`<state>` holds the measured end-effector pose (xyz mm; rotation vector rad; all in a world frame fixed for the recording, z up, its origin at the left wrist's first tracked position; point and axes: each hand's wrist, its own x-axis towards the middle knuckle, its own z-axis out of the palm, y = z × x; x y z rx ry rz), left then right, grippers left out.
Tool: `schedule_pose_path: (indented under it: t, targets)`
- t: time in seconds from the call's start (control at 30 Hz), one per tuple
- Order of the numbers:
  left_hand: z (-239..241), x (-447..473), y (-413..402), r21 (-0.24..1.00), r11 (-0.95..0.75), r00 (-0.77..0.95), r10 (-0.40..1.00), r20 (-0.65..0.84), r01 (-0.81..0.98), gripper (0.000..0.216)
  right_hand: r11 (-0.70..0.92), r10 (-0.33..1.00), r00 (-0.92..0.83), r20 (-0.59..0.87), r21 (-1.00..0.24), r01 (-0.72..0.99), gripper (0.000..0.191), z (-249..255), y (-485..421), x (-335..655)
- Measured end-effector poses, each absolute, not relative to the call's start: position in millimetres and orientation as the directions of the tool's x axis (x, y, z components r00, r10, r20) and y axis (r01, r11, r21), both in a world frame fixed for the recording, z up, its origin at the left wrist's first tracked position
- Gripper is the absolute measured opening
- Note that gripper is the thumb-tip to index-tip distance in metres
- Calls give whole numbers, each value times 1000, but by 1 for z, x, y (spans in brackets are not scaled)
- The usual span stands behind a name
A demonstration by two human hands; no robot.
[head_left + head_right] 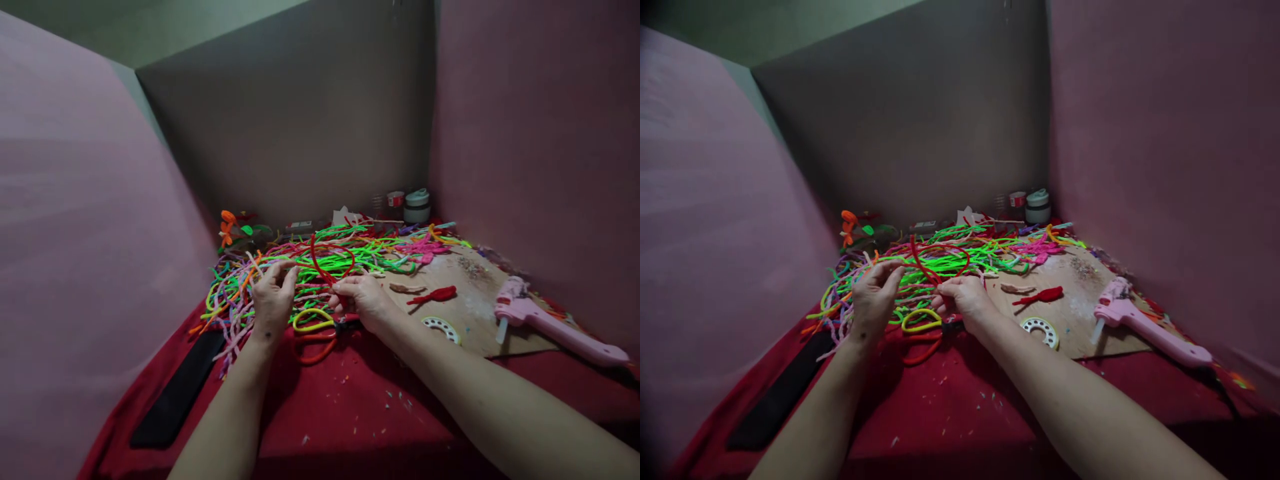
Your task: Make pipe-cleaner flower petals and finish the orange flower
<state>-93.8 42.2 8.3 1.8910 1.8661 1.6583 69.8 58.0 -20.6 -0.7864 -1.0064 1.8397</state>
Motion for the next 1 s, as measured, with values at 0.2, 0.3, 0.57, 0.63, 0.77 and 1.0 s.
schedule_pose_path:
  t: [0.2,0.3,0.57,0.63,0.77,1.0]
  targets:
    - [4,-78,35,778,-336,-13,914,405,531,17,-273,900,-429,-79,-869,-413,7,-20,59,70]
    - [-2,-77,39,687,-496,115,845,522,530,10,-275,881,-469,-68,-879,-388,8,-18,57,72]
    - [11,-88,35,233,-634,386,679,624,738,13,-165,789,-612,49,-943,-288,11,-25,62,76]
    - [17,-90,32,173,-639,455,687,567,750,15,-127,779,-624,63,-959,-254,11,-24,62,76]
    - [22,-91,26,69,-607,533,742,408,792,17,9,801,-596,50,-997,-71,15,-18,57,73]
    - [23,-85,22,565,-301,261,953,153,769,14,672,739,-449,503,-595,440,21,-21,46,70]
